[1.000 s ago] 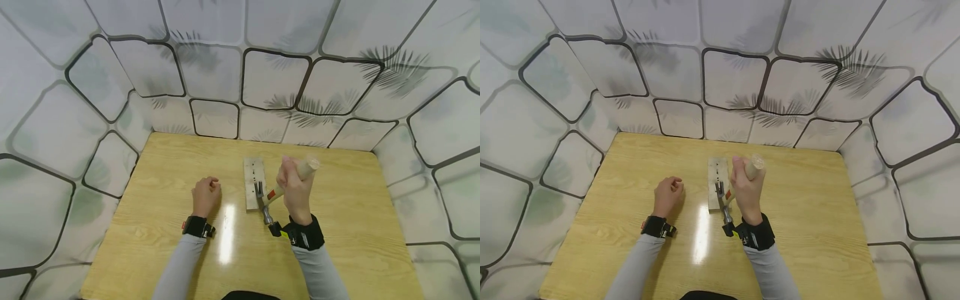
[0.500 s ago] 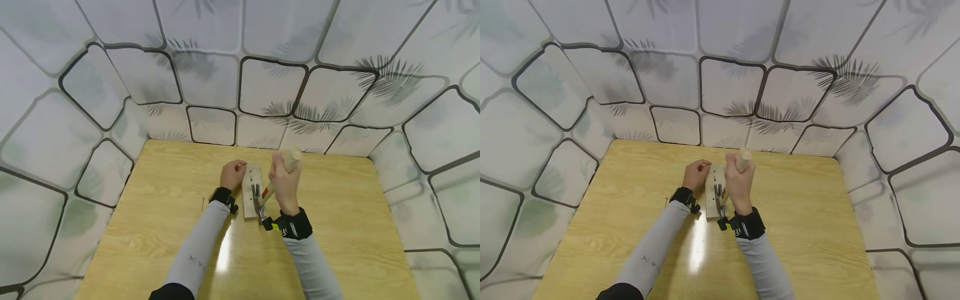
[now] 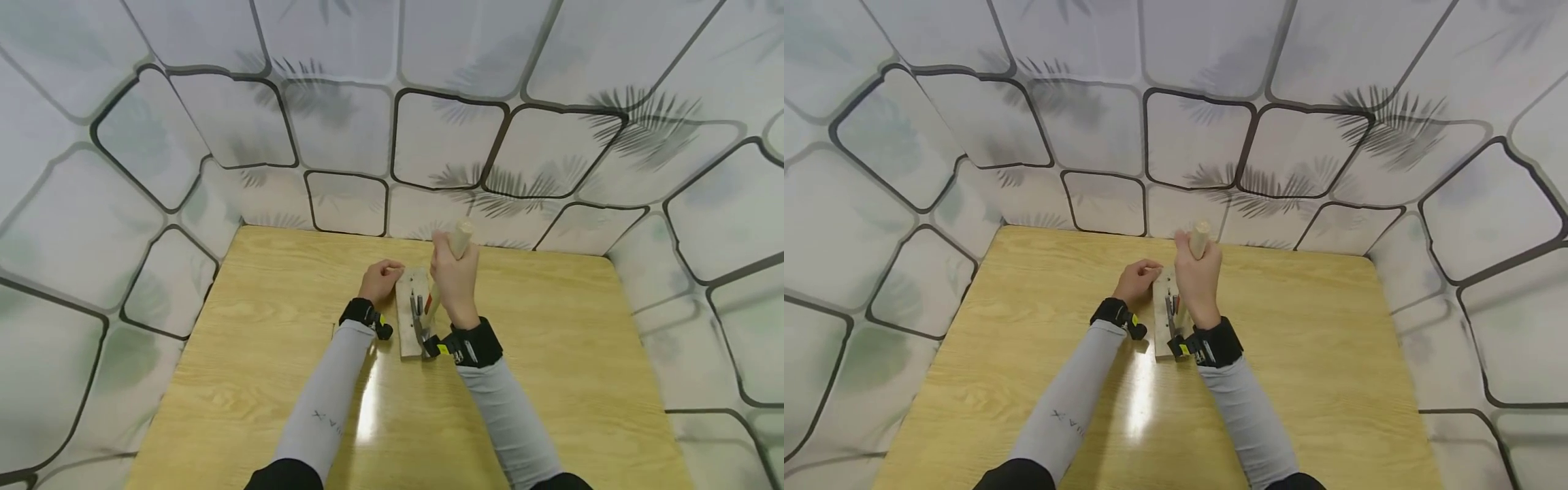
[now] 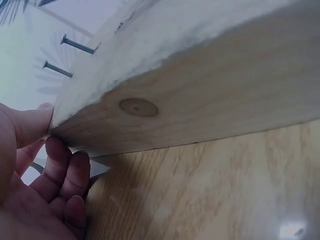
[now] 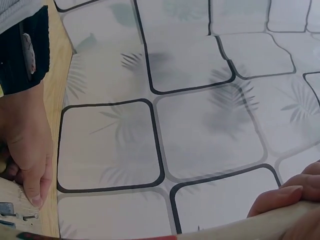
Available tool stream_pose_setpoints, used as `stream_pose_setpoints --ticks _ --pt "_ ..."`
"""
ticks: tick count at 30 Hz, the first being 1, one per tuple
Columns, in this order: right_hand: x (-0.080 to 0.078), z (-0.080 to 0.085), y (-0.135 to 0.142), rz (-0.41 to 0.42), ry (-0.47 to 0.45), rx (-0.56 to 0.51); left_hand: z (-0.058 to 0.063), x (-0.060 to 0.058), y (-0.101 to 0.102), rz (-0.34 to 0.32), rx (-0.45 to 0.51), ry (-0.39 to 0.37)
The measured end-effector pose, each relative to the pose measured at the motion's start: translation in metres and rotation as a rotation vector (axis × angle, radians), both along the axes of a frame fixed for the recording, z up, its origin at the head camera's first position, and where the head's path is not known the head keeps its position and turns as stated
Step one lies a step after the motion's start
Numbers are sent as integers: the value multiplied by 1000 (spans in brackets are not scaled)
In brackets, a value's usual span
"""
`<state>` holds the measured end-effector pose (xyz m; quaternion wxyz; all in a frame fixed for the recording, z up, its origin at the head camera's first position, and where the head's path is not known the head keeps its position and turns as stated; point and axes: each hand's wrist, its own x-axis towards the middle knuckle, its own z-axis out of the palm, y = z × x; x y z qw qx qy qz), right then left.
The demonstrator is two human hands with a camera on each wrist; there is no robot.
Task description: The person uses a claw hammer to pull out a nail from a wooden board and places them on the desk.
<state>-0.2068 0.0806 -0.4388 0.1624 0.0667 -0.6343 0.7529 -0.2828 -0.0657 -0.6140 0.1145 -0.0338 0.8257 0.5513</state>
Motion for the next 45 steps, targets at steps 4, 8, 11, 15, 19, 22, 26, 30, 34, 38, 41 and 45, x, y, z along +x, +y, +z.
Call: stream_pose_setpoints --ticks 4,8,11,15,19,22,26,30,34,38,41,45 --pt "-9 2 -6 6 -51 60 -1 -1 -2 36 1 -13" --pt "-21 3 -8 5 -76 94 -1 -3 3 90 7 9" --pt "-29 3 -10 4 -90 96 -2 -4 6 131 -3 16" --pt "-39 3 -12 -18 -121 110 -4 -5 8 131 1 15" --pt "-49 3 -17 -31 -161 141 -4 -5 6 110 13 21" --pt "-56 3 -19 -32 -189 162 -4 -5 5 100 16 19" --pt "-66 2 -22 -40 -237 187 -5 -5 5 96 18 19" --pt "-75 1 -25 -41 -275 200 -6 -4 4 99 6 31" --pt "-81 3 -24 -47 -270 193 -5 -3 5 101 4 34" --pt "-80 5 -23 -55 -253 175 -5 -3 6 91 1 27" --pt "-77 7 -23 -48 -231 159 -6 -3 5 83 2 25" --pt "-71 7 -24 -25 -206 116 -5 -3 4 89 2 18"
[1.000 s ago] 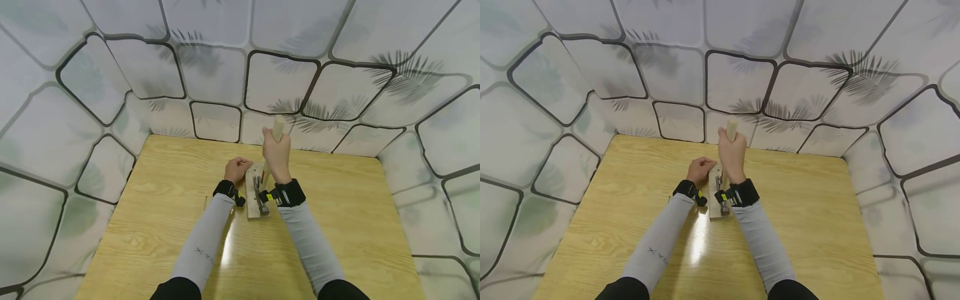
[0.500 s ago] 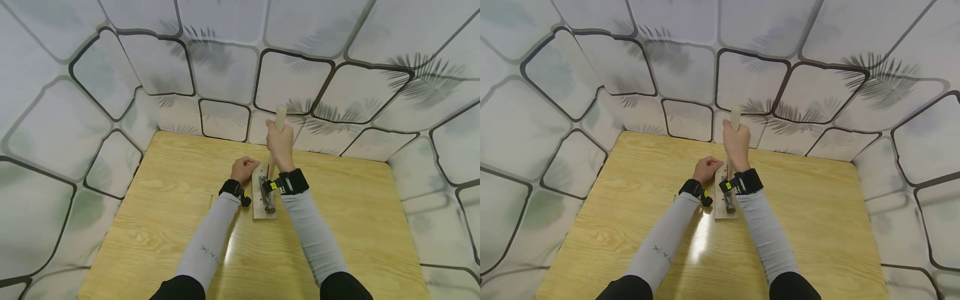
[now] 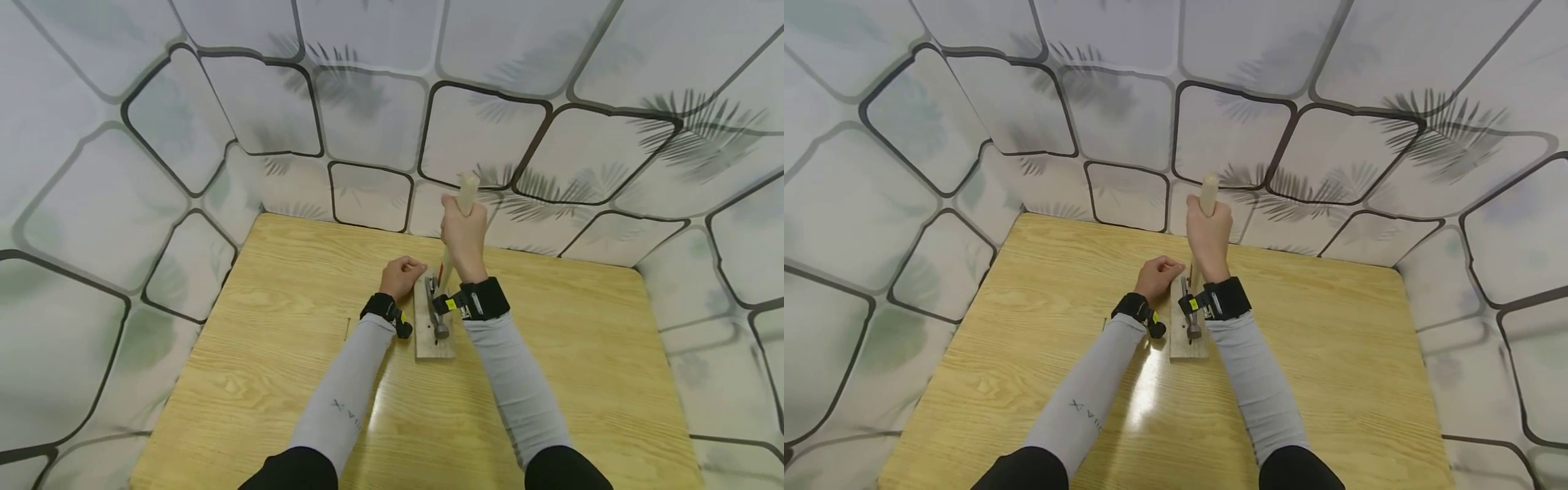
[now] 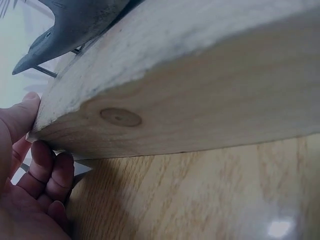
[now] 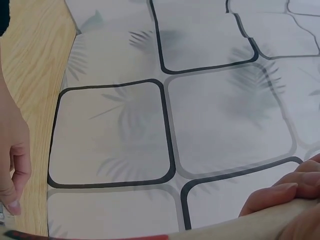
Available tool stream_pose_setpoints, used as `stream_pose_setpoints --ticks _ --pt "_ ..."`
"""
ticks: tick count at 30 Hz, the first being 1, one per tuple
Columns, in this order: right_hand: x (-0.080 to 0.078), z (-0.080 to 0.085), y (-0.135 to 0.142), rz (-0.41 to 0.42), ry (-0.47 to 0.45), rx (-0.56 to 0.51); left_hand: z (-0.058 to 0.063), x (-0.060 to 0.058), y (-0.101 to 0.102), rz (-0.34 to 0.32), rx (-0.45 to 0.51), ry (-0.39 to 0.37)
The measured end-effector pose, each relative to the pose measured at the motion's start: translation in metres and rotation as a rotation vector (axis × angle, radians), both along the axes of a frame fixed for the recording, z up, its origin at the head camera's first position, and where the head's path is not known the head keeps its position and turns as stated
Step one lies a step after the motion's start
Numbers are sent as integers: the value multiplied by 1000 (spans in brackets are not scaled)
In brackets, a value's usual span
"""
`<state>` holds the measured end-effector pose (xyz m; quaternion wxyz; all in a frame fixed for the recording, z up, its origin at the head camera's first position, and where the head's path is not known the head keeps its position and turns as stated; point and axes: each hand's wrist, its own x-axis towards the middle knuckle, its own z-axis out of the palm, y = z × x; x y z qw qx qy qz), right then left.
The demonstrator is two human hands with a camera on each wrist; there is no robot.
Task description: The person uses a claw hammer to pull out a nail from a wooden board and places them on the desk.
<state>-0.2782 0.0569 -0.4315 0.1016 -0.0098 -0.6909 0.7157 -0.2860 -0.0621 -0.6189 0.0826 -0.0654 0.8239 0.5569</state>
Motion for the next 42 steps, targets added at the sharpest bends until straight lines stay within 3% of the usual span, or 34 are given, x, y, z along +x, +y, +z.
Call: stream_pose_setpoints --ticks 7,11,18,25,28,33,37,39,42 --pt "15 -1 5 12 59 -46 -1 -1 0 -9 -4 4" --pt "24 -2 7 -4 139 -29 -4 -3 0 -10 -5 19" --pt "50 18 20 -17 312 -122 -1 1 4 -25 1 44" --pt "79 40 28 33 404 -268 1 5 2 -16 0 42" --pt "92 47 31 56 445 -330 -3 4 -2 -39 17 41" --pt "112 55 41 73 480 -407 -11 7 -13 -136 28 73" --pt "125 59 52 63 479 -413 3 23 -21 -214 -4 207" --pt "131 60 58 65 469 -426 21 38 -20 -282 -1 299" --pt "137 61 64 85 456 -449 50 67 -21 -450 5 396"
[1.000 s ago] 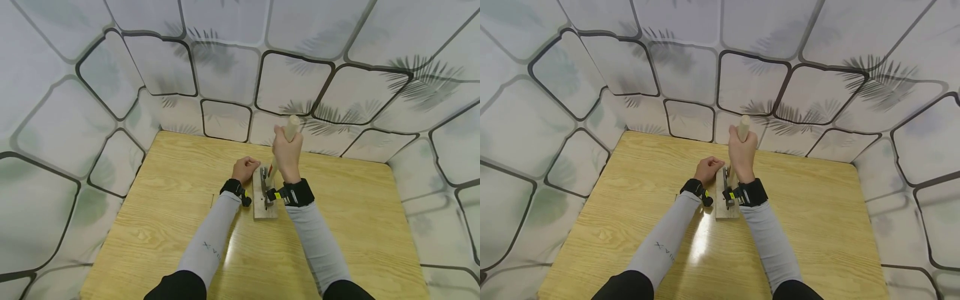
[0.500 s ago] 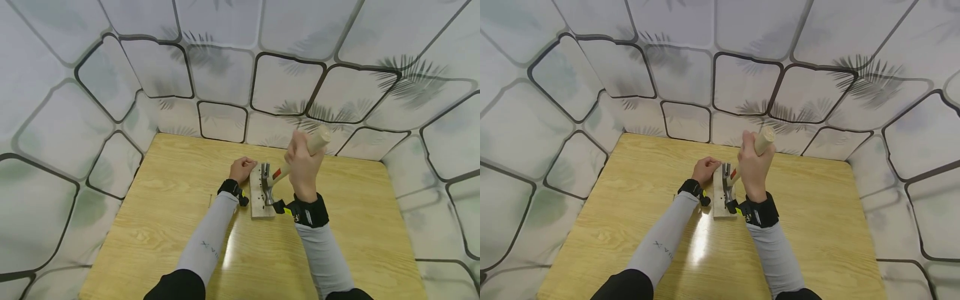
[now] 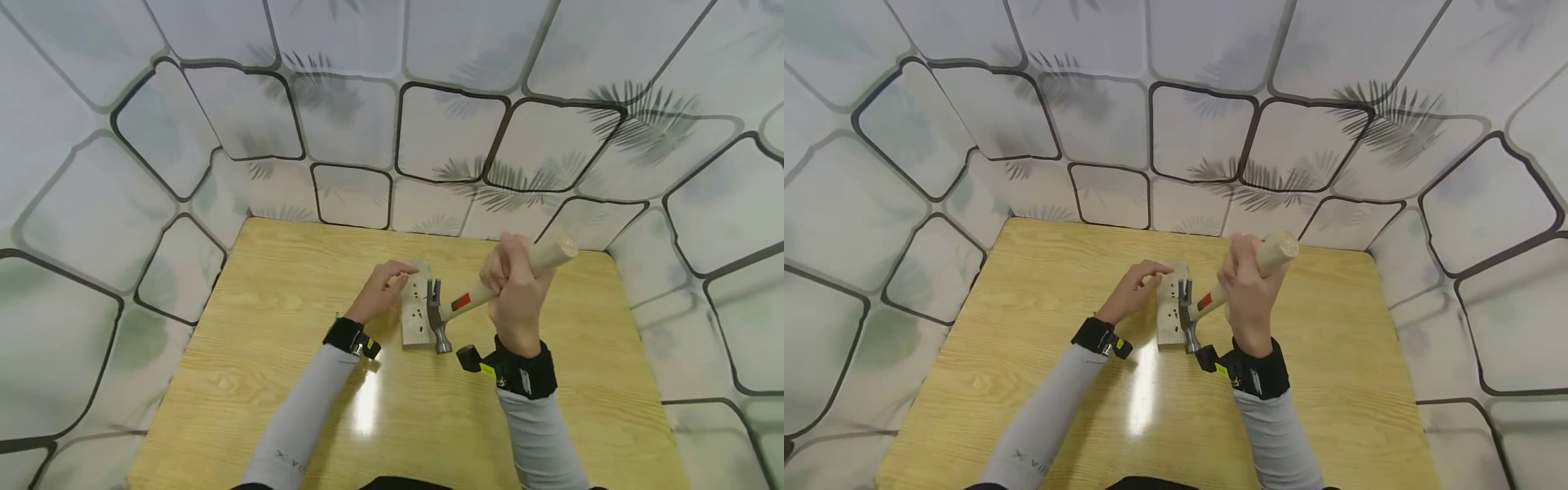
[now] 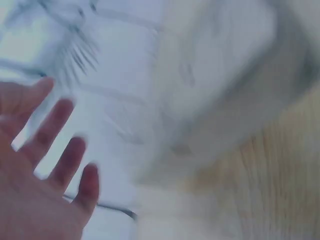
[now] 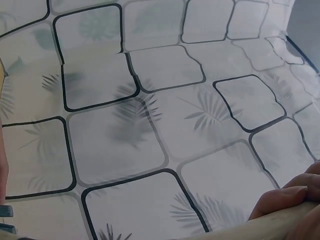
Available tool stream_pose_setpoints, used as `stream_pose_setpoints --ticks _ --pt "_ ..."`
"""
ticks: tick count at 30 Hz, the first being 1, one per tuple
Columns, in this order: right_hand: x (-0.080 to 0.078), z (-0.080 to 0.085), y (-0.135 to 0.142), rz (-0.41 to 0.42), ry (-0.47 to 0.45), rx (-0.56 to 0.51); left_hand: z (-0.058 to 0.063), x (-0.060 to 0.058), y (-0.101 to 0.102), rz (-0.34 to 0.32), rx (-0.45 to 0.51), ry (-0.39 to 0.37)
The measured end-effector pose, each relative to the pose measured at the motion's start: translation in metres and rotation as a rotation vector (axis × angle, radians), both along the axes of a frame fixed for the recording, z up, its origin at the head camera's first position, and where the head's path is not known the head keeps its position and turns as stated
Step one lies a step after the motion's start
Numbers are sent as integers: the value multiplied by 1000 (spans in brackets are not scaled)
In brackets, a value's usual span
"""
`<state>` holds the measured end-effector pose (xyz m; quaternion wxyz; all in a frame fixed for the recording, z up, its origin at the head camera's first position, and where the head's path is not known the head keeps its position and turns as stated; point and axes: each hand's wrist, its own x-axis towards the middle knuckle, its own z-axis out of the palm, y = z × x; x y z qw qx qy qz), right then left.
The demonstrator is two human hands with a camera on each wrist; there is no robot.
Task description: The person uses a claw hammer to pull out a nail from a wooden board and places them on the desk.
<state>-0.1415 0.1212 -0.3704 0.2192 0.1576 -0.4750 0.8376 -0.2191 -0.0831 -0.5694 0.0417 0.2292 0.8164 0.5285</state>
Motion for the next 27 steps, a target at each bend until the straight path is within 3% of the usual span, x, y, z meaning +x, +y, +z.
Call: stream_pose_setpoints --ticks 2,4,9,17,27 --pt "4 1 5 22 -3 -5 14 21 3 -103 -34 25" --pt "8 1 9 45 -2 -9 22 37 6 -153 -92 57" --pt "19 1 16 81 -7 0 26 60 19 -110 -194 189" --pt "24 2 19 91 -12 10 16 67 27 40 -284 287" --pt "30 -2 22 113 7 40 15 67 29 37 -355 441"
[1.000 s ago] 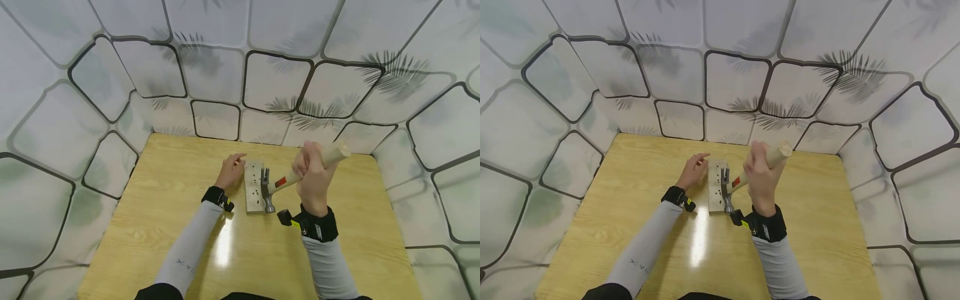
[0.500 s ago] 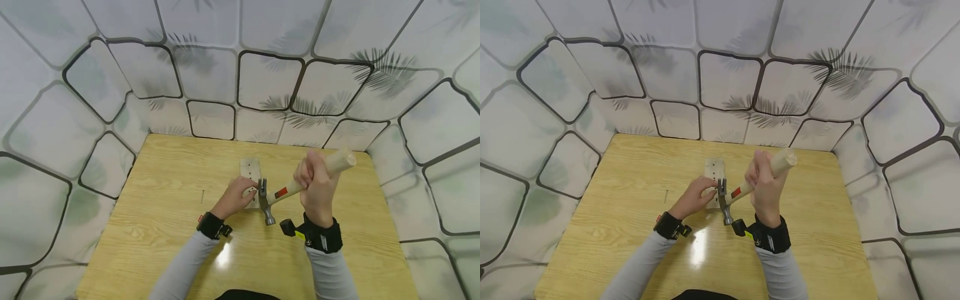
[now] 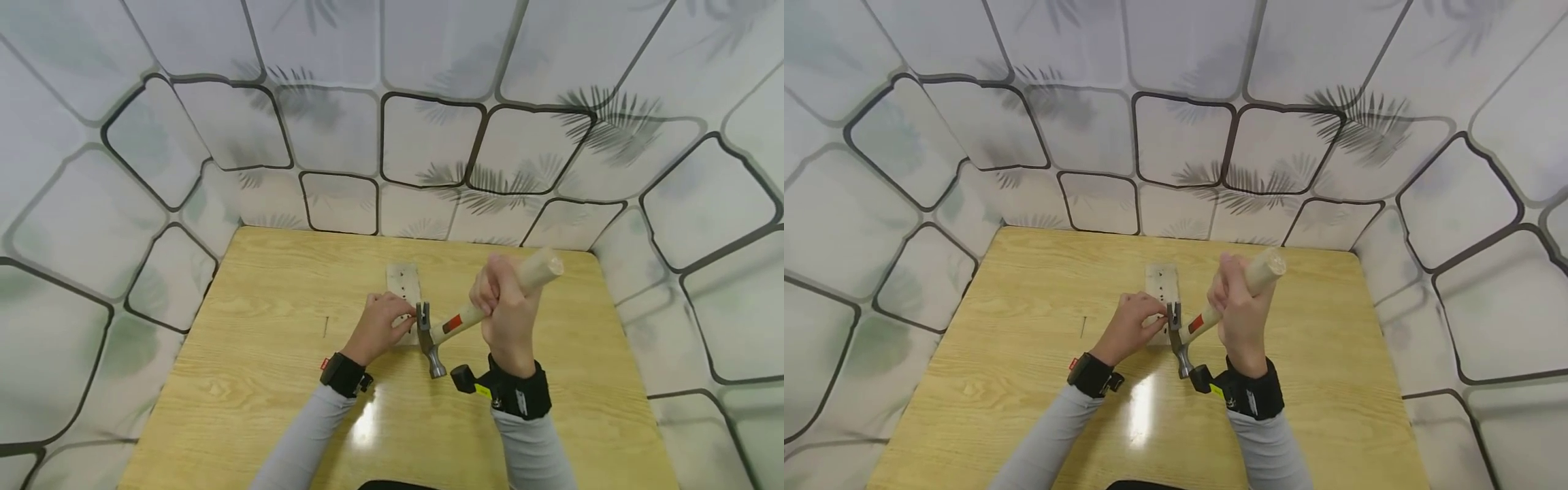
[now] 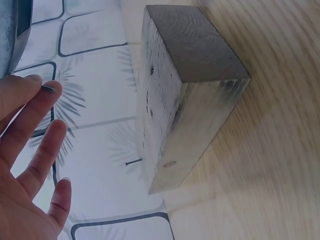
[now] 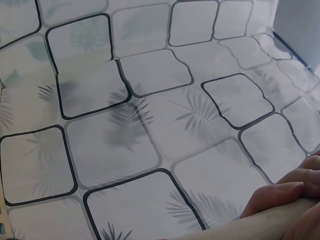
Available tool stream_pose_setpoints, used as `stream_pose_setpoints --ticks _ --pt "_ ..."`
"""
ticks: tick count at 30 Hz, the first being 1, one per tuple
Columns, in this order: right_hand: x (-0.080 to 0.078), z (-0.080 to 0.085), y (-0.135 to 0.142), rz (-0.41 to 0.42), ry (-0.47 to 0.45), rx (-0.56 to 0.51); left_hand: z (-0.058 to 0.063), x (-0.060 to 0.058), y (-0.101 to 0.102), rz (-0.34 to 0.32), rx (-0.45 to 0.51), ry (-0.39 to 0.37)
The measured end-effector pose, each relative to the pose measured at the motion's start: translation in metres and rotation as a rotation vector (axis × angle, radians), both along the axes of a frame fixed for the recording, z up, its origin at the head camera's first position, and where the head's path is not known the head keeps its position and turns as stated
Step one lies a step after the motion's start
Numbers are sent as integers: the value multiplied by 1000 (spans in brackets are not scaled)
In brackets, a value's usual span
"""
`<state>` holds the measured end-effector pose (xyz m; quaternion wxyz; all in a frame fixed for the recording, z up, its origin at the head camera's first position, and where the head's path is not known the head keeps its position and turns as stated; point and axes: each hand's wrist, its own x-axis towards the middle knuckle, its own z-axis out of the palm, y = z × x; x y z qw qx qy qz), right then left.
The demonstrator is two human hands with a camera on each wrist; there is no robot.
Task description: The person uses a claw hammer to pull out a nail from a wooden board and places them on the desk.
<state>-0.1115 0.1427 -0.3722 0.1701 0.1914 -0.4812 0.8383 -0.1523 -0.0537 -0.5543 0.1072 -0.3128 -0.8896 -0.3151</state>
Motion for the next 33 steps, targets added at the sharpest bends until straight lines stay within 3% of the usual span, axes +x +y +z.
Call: stream_pose_setpoints --ticks 5,10,16,21,26,29,33 --pt "1 -3 -4 11 -26 -3 2 0 -7 14 16 56" --pt "-1 -5 -8 35 -29 -8 6 -7 -12 90 129 104" --pt "-6 -6 -11 62 -33 1 11 -12 -24 216 212 58" --pt "-10 -9 -13 44 -52 7 -8 -5 -50 406 172 -55" --pt "-11 -14 -14 15 -85 12 -31 18 -81 623 52 -188" --pt "-11 -16 -14 -3 -98 23 -38 29 -93 686 8 -236" --pt "-12 -17 -13 -11 -116 28 -44 34 -98 744 -2 -255"
